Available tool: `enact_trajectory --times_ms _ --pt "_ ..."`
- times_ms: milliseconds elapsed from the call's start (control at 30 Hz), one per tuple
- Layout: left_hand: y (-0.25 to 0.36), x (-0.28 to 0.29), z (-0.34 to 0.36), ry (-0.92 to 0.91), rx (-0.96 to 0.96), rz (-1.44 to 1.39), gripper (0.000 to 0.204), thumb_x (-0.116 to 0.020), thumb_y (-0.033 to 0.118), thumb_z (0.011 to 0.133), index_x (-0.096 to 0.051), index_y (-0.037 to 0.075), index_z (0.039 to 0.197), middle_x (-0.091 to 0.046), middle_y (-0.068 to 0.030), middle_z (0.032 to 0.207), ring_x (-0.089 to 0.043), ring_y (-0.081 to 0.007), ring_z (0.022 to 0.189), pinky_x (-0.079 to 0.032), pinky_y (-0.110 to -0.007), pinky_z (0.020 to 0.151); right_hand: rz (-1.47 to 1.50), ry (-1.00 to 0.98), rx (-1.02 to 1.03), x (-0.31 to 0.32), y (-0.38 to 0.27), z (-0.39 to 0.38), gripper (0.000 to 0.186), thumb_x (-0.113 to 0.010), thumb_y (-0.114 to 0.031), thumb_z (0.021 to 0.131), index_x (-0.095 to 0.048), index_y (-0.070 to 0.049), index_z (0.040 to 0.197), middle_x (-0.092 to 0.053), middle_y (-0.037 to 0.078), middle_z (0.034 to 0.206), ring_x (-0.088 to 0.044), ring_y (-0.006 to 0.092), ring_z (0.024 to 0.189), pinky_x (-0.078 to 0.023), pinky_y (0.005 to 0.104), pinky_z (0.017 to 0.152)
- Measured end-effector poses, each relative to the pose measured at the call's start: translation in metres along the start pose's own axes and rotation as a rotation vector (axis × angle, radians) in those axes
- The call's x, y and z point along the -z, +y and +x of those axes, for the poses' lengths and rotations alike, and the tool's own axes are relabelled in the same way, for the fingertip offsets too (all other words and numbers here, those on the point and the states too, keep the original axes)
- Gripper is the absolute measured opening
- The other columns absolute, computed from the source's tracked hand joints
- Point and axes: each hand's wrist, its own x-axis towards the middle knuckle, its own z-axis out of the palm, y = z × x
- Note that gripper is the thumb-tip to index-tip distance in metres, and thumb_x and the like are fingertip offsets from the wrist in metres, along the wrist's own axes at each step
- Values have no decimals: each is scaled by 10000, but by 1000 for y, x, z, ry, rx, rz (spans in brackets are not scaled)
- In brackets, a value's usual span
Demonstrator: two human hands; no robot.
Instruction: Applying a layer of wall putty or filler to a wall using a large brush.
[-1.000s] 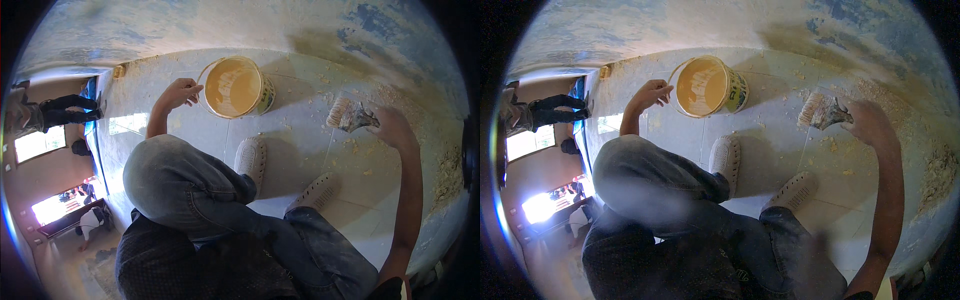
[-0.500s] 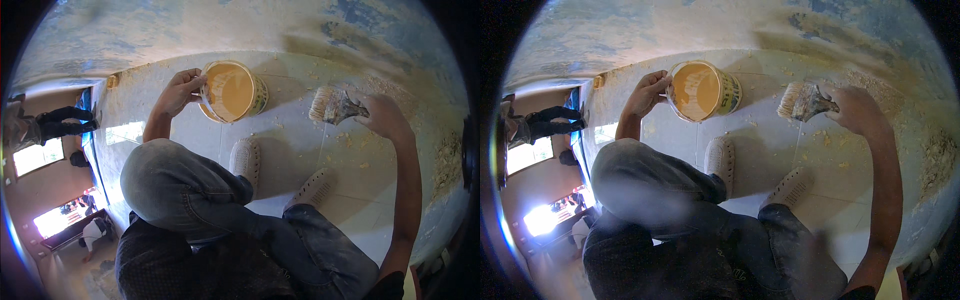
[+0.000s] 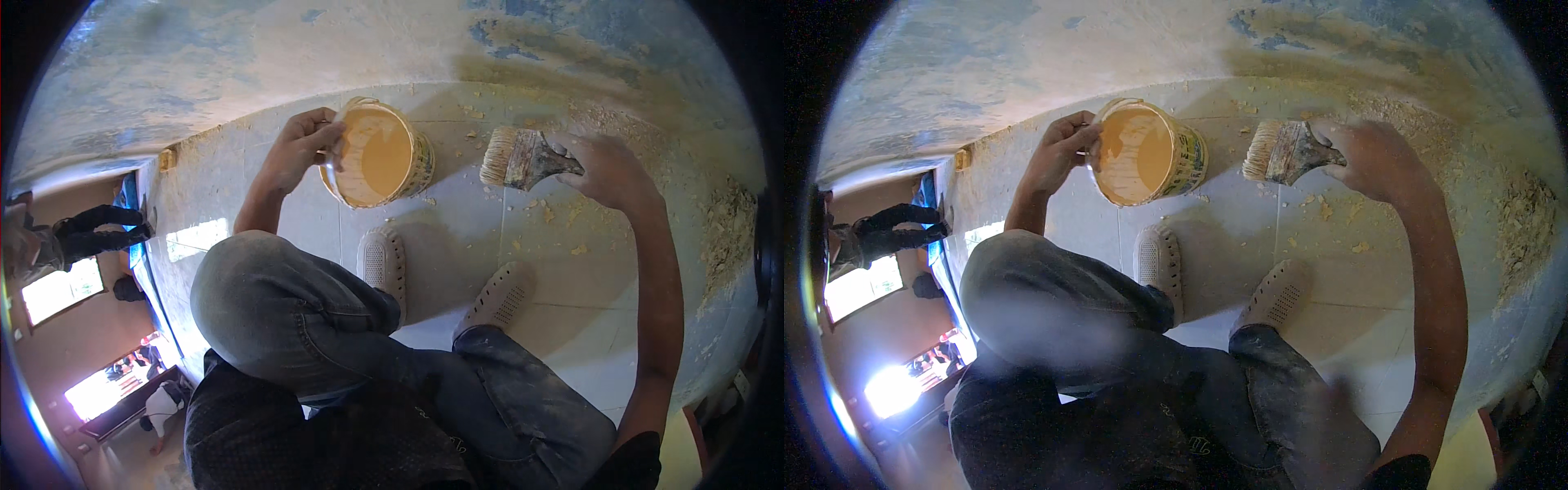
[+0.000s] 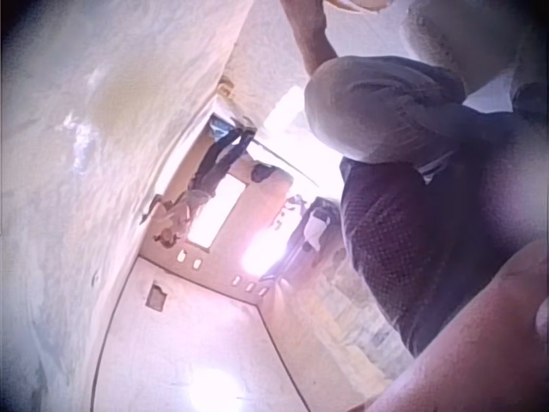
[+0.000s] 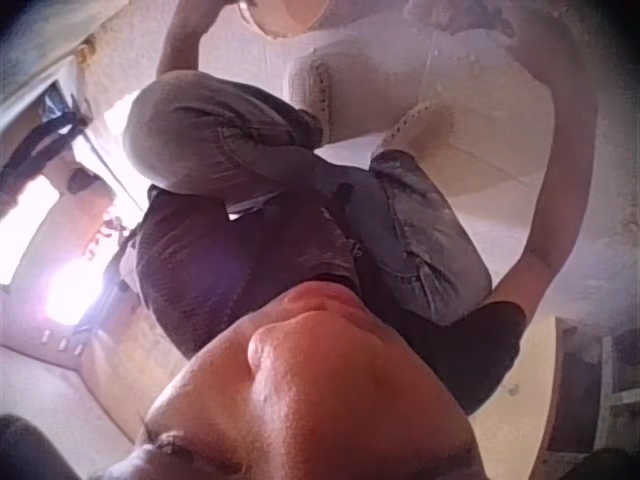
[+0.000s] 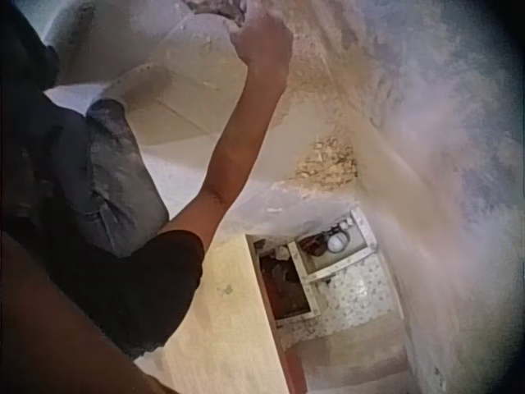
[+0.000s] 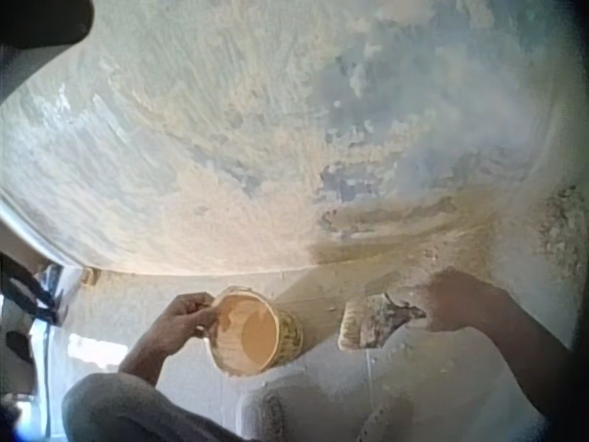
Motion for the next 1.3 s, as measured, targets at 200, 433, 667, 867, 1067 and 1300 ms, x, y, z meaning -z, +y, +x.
enact_trajectory --times_ms 200,433,667,867,1067,1300 --pt "-32 46 1 266 35 335 244 -574 266 956 -632 33 912 -583 10 678 -551 -78 625 -437 -227 576 -38 -38 -40 -6 7 -1 449 -714 -207 760 -573 -66 1163 -646 195 1016 -610 378 970 -477 459 852" --pt "-66 45 10 347 -19 477 334 -492 328 993 -579 6 995 -586 -152 1112 -637 -239 905 -528 -354 753 -14 97 50 -17 16 -3 334 -698 -162 766 -567 -59 1056 -650 194 946 -619 385 932 -485 478 811" --pt "-44 33 7 291 77 343 315 -448 326 1014 -512 22 964 -603 -151 1089 -670 -248 873 -530 -329 715 -23 -8 -29 -10 10 -1 328 -695 -137 765 -564 -57 1055 -647 185 992 -616 372 953 -486 471 816" --pt "-23 28 1 267 45 398 310 -473 334 1002 -517 31 957 -587 -127 997 -651 -216 880 -511 -328 673 -24 7 -18 -7 6 -1 342 -697 -144 756 -575 -51 1062 -652 184 993 -616 373 963 -482 472 830" --pt "-49 45 8 357 -64 867 296 -457 326 1002 -528 44 947 -616 -146 946 -620 -236 903 -490 -374 789 -34 -26 -58 -6 6 -3 392 -700 -165 752 -591 -57 1113 -655 190 1018 -611 382 974 -478 477 840" --pt "-59 44 9 250 138 318 284 -414 303 1025 -514 43 972 -659 -132 971 -629 -202 869 -493 -336 802 -57 3 -19 -12 11 -2 349 -696 -129 752 -579 -64 1074 -656 189 977 -620 377 950 -478 481 832"
